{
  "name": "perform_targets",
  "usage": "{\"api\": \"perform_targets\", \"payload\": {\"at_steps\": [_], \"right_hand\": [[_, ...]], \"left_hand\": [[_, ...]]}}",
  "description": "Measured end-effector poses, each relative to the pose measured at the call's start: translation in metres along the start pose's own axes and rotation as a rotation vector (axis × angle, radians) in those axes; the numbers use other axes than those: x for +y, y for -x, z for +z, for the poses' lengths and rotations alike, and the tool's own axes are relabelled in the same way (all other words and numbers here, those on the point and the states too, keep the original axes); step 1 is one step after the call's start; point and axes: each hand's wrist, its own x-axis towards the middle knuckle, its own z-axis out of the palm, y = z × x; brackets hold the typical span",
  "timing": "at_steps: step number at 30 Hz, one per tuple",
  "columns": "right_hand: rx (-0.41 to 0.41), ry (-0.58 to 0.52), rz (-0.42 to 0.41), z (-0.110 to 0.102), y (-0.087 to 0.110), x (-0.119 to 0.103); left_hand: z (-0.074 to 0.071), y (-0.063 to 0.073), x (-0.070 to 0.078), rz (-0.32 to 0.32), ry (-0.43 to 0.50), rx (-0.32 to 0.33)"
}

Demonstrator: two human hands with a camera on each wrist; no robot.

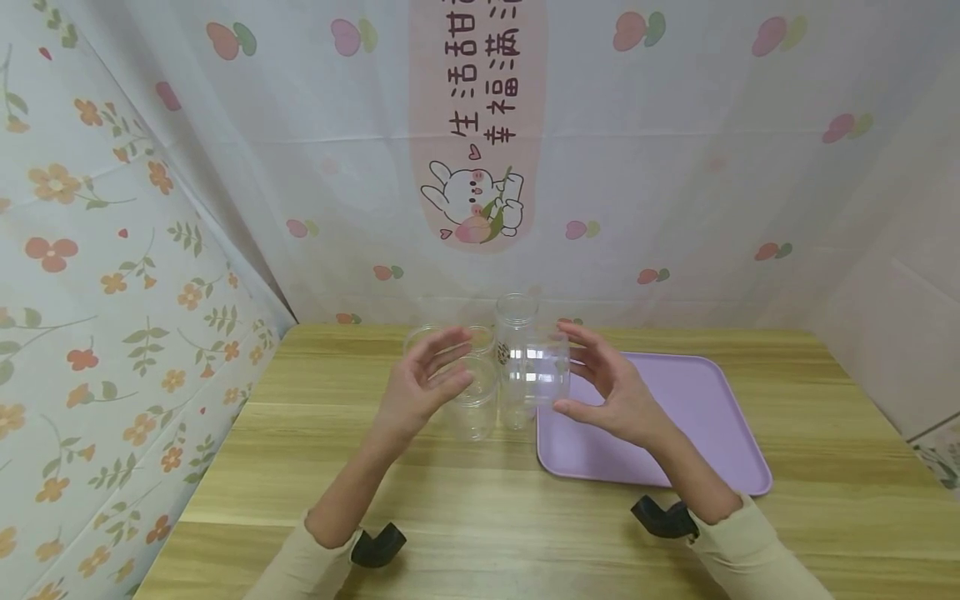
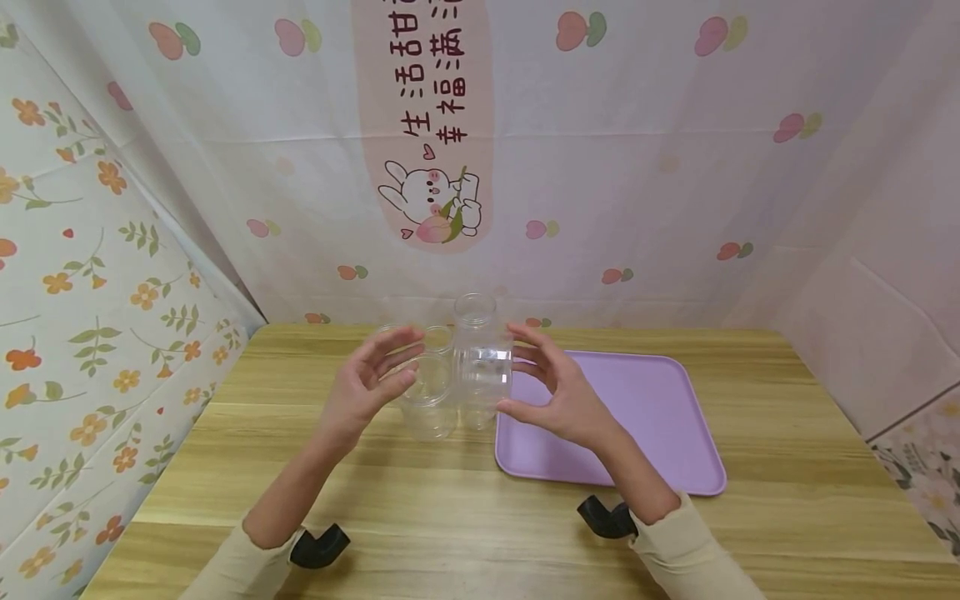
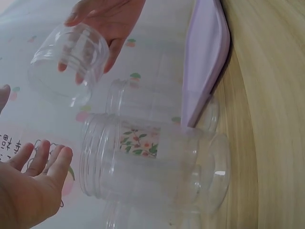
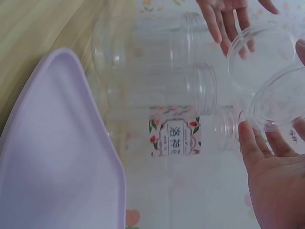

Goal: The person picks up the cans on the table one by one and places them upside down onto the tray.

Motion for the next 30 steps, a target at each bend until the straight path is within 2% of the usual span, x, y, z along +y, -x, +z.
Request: {"api": "perform_targets", "payload": {"at_steps": [6,8,11,17,20,30], "right_hand": [[-0.006,0.014,0.0,-0.008,0.005,0.001],[-0.007,0.022,-0.005,-0.01,0.006,0.001],[0.001,0.036,0.001,-0.013,0.009,0.002],[0.016,0.081,0.047,-0.018,0.015,0.001],[0.018,0.105,0.049,-0.021,0.017,0.0],[0.023,0.136,0.047,-0.031,0.02,-0.005]], "left_hand": [[-0.007,0.0,0.0,0.008,-0.063,0.005],[-0.009,-0.001,0.0,0.017,-0.121,-0.002],[-0.011,-0.003,-0.001,0.016,-0.256,-0.017],[-0.011,-0.005,-0.003,0.02,-0.642,-0.065],[-0.008,-0.005,-0.005,0.03,-0.786,-0.092],[0.001,-0.007,-0.011,0.004,-1.012,-0.134]]}}
